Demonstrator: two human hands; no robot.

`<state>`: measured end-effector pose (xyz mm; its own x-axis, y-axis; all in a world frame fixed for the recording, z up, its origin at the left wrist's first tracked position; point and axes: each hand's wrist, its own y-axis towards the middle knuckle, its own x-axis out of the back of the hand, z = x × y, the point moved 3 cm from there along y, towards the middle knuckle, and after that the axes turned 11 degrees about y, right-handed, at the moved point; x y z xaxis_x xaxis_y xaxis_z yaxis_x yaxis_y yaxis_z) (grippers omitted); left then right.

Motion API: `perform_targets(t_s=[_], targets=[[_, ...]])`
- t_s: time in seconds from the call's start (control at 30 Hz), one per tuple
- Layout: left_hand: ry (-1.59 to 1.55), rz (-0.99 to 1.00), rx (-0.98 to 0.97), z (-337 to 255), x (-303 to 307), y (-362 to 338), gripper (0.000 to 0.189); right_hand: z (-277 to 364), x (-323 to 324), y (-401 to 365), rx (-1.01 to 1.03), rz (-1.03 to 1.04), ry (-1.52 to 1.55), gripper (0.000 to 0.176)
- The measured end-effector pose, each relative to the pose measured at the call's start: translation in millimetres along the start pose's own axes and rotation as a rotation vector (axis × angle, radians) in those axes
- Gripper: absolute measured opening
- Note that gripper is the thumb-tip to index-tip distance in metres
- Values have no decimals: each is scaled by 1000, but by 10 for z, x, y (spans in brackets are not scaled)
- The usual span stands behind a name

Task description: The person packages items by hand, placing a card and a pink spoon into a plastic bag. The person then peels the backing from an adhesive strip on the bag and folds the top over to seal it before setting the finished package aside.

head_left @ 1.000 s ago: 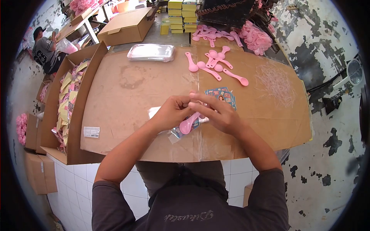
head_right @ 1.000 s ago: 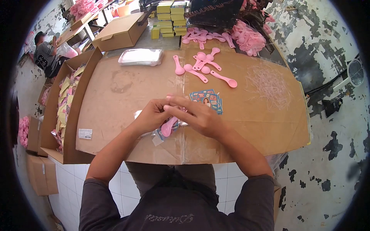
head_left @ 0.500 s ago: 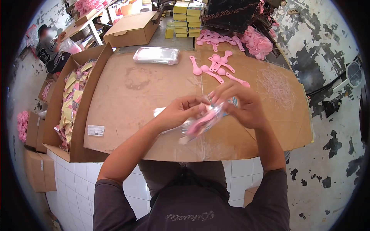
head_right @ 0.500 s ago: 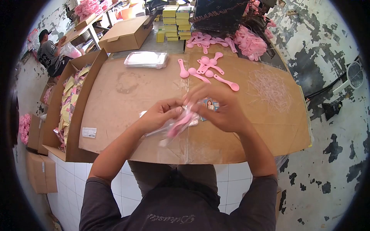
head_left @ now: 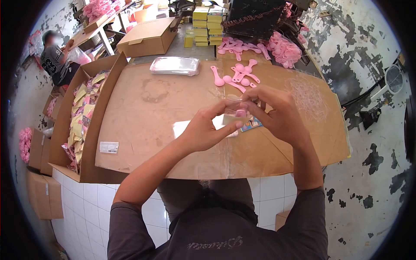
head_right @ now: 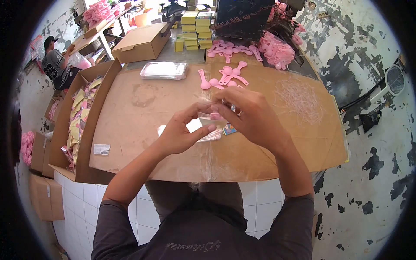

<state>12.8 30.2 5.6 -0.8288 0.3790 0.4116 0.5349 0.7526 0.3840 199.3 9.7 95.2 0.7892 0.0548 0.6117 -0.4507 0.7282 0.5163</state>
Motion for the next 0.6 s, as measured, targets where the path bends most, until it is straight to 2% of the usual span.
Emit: perform_targets(t_s=[0.13,0.23,0.33,0.43,0.6], targets=[[-229,-72,76,-36,-78,5,26,6,-57,-7,-10,32,52,13],[-237,-42,222,95,-105,-10,27,-44,-77,-31,-5,33,67,15],[-323,-73,202,80,-137,-11,27,-64,-90,-46,-20,37,72,15],[-453,-67,184,-21,-137,1,27,-105,-110,-77,30,-59,-10,17],[-303,-121,222,-2,-108,7,28,-155,-126,-99,101,-211,-45,18]])
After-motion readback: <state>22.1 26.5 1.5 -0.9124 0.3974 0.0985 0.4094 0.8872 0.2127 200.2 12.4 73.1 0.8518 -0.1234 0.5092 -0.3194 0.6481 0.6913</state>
